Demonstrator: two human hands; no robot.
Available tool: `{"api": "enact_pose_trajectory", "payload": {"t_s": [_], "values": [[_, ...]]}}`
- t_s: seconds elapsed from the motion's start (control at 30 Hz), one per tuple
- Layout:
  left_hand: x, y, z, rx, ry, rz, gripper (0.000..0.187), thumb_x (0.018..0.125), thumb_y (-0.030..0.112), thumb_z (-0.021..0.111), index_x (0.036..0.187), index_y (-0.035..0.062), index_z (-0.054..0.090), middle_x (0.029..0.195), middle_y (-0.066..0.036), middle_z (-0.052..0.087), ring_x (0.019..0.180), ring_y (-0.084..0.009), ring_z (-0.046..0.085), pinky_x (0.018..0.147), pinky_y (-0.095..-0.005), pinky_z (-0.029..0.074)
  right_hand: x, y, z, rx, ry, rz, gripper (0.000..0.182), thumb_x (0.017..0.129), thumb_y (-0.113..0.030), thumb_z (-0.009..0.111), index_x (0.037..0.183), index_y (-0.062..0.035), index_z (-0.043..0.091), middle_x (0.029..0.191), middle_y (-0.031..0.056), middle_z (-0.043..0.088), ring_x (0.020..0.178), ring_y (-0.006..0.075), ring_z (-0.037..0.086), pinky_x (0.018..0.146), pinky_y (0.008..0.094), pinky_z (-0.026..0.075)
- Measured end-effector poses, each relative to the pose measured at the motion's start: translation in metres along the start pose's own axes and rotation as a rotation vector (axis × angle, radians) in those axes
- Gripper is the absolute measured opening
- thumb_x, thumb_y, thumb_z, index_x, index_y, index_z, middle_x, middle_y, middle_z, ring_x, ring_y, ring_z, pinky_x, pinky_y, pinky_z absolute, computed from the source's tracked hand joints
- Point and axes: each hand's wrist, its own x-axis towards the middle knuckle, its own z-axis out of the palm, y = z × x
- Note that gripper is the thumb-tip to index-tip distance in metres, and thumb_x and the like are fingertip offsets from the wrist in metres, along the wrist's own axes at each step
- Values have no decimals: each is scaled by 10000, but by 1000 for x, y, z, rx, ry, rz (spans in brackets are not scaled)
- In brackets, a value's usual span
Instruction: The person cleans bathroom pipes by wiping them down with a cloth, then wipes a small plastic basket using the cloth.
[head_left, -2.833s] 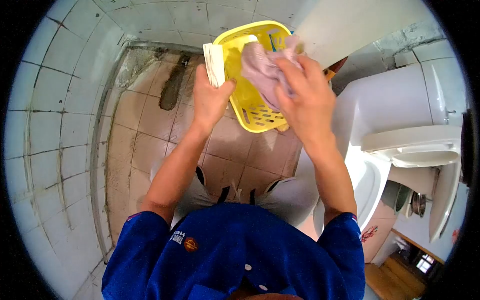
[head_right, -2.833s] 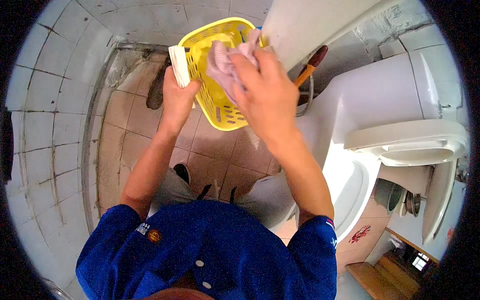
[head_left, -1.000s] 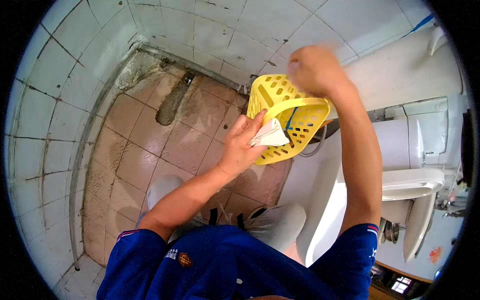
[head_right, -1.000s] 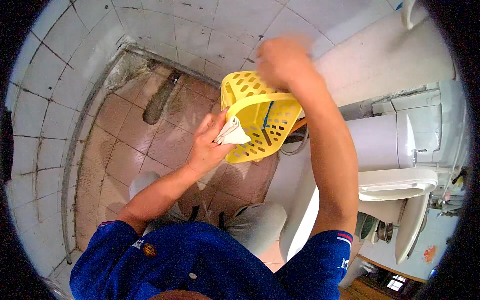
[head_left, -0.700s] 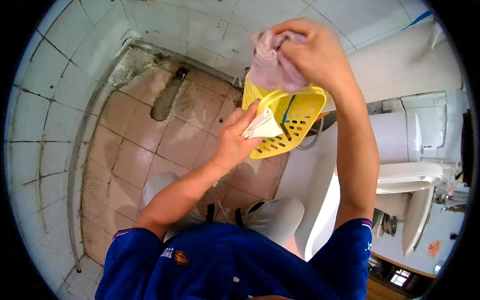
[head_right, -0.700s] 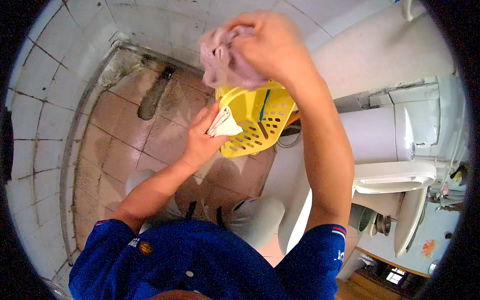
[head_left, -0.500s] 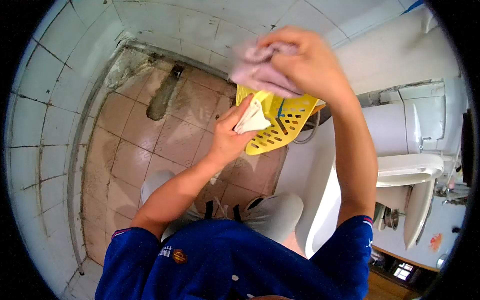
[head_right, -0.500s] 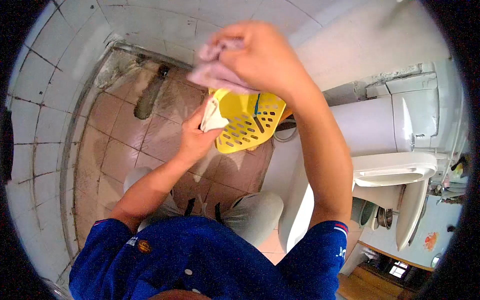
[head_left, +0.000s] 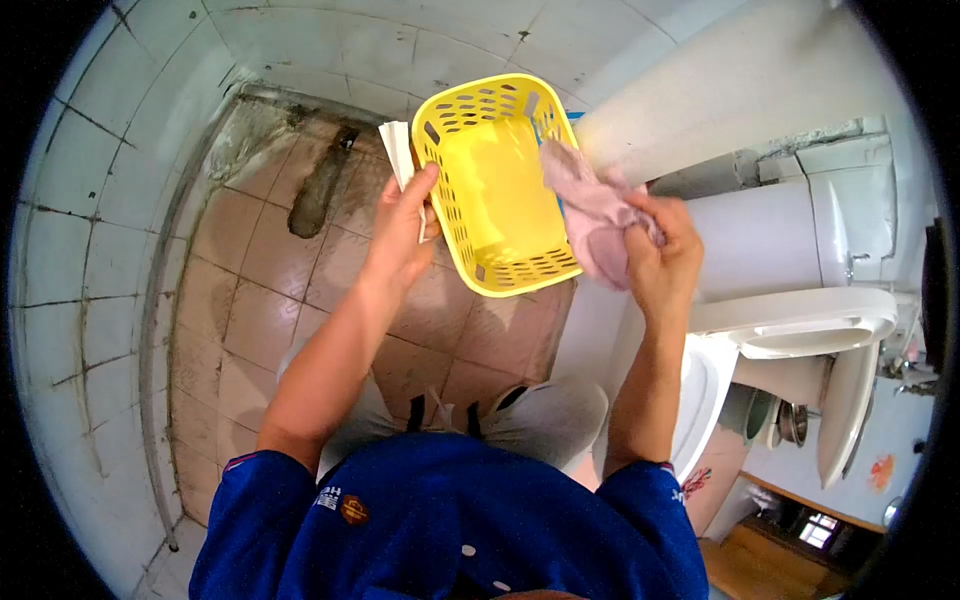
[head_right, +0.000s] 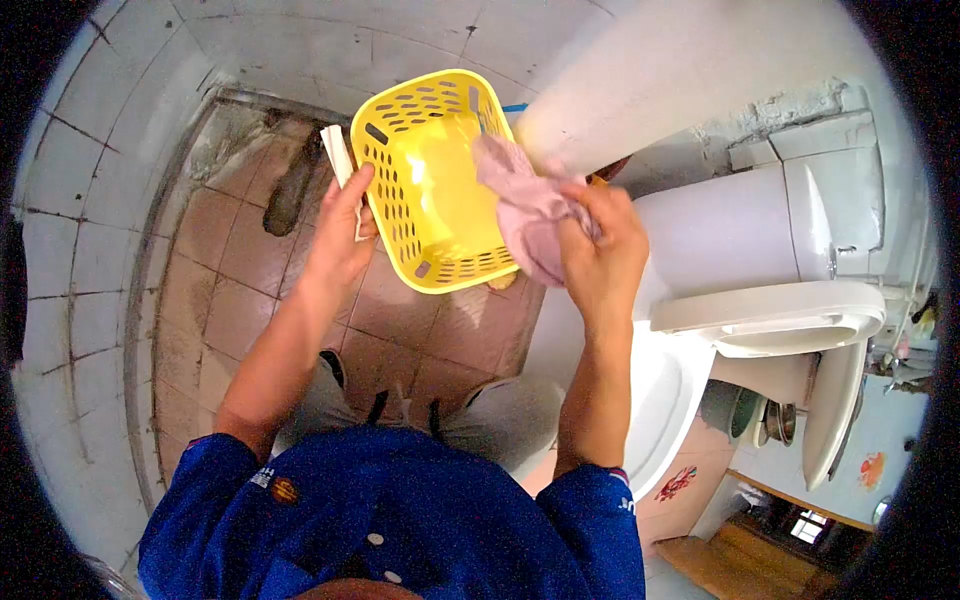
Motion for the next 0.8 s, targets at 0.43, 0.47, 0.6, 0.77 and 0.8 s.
{"api": "enact_pose_trajectory", "payload": {"t_s": [0.43,0.47,0.6,0.77,0.8], "values": [[12,12,0,-278,10,-157,213,914,199,678,1061,66,601,835,14,650,463,26,389,358,-115,266,-57,1,33,535,305,278,401,765,77,525,1142,24,653,1092,88,629,1047,167,585,944,283,439],[9,15,3,-241,34,-151,185,958,209,614,1080,73,586,817,19,633,460,14,398,376,-126,327,-50,-4,33,536,320,266,386,771,81,523,1130,27,655,1095,92,619,1053,170,579,953,283,427],[3,8,20,292,5,358,346,1022,258,482,1331,103,487,863,17,610,547,-34,485,439,-188,384,-32,-12,35,564,337,265,371,777,73,528,1122,28,658,1082,89,619,1044,175,579,951,283,425],[2,12,-5,569,-299,455,776,761,522,781,1285,12,520,1081,-34,631,986,-98,569,832,-254,470,-16,-18,36,691,437,327,334,778,49,547,1085,11,674,1052,79,621,1017,172,579,918,292,446],[4,13,-6,611,-298,479,774,749,517,788,1269,8,525,1095,-39,631,993,-102,570,845,-262,472,-19,-20,40,691,440,331,334,778,49,547,1085,11,674,1052,79,621,1017,172,579,918,292,446]]}}
